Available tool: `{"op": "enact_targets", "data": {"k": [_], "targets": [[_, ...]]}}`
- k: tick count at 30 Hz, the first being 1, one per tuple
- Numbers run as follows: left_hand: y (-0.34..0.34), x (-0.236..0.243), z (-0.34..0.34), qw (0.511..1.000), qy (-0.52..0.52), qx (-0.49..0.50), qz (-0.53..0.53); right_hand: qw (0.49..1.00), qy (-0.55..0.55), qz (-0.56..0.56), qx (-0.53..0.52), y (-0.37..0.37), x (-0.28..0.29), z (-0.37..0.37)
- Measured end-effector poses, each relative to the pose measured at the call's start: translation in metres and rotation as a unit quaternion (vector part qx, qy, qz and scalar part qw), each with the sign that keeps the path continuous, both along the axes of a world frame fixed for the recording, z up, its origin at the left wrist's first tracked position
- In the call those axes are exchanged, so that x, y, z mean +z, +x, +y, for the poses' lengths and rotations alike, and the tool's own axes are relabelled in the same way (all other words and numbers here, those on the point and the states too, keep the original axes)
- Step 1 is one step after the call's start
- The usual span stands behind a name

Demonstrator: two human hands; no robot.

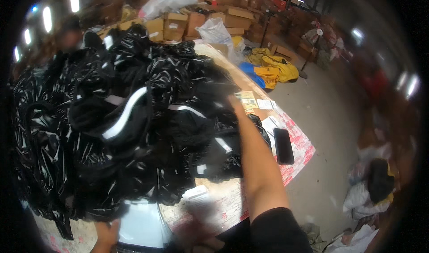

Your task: The person repeatedly picks black plastic mailer bags from a large pile, places a white shipping label on the table, inserts the bag, and folds the top to seal it. The process is repeated continuously with multiple bags and labels.

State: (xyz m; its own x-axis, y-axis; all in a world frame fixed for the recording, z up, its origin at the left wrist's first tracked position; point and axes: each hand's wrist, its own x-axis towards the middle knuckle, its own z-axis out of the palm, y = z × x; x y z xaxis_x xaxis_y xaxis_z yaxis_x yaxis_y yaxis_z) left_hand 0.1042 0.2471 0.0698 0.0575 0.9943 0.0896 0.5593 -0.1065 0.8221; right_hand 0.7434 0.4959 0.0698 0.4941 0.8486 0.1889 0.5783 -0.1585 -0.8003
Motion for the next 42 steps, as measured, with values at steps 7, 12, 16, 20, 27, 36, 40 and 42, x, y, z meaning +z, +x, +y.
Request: {"op": "enact_targets", "data": {"k": [7, 12, 16, 20, 27, 36, 40, 42], "targets": [[-0.003, -0.009, 0.005, 0.994, -0.035, -0.040, -0.093, 0.982, -0.116, -0.143, 0.037, -0.052, 0.002, 0.030], [-0.005, -0.012, 0.003, 0.997, -0.002, -0.039, -0.073, 0.973, -0.017, -0.189, -0.134, 0.003, 0.019, -0.003], [0.001, 0.009, 0.005, 0.997, -0.030, -0.046, 0.062, 0.928, -0.223, -0.220, -0.204, 0.029, 0.046, -0.027], [0.004, 0.013, 0.002, 0.992, -0.011, -0.039, 0.120, 0.879, -0.391, -0.239, -0.132, 0.024, 0.046, -0.022], [0.006, 0.014, 0.001, 0.997, -0.030, -0.048, 0.053, 0.827, -0.438, -0.346, -0.071, 0.008, 0.075, -0.010], [0.009, 0.017, 0.003, 0.998, -0.015, -0.030, 0.061, 0.918, -0.286, -0.271, -0.041, 0.048, 0.048, -0.005], [0.006, 0.017, 0.005, 0.990, 0.022, -0.062, 0.126, 0.882, -0.369, -0.292, 0.032, 0.082, 0.045, 0.018], [0.008, 0.020, -0.001, 0.993, 0.019, -0.053, 0.103, 0.853, -0.403, -0.325, 0.069, 0.084, 0.043, 0.030]]}}
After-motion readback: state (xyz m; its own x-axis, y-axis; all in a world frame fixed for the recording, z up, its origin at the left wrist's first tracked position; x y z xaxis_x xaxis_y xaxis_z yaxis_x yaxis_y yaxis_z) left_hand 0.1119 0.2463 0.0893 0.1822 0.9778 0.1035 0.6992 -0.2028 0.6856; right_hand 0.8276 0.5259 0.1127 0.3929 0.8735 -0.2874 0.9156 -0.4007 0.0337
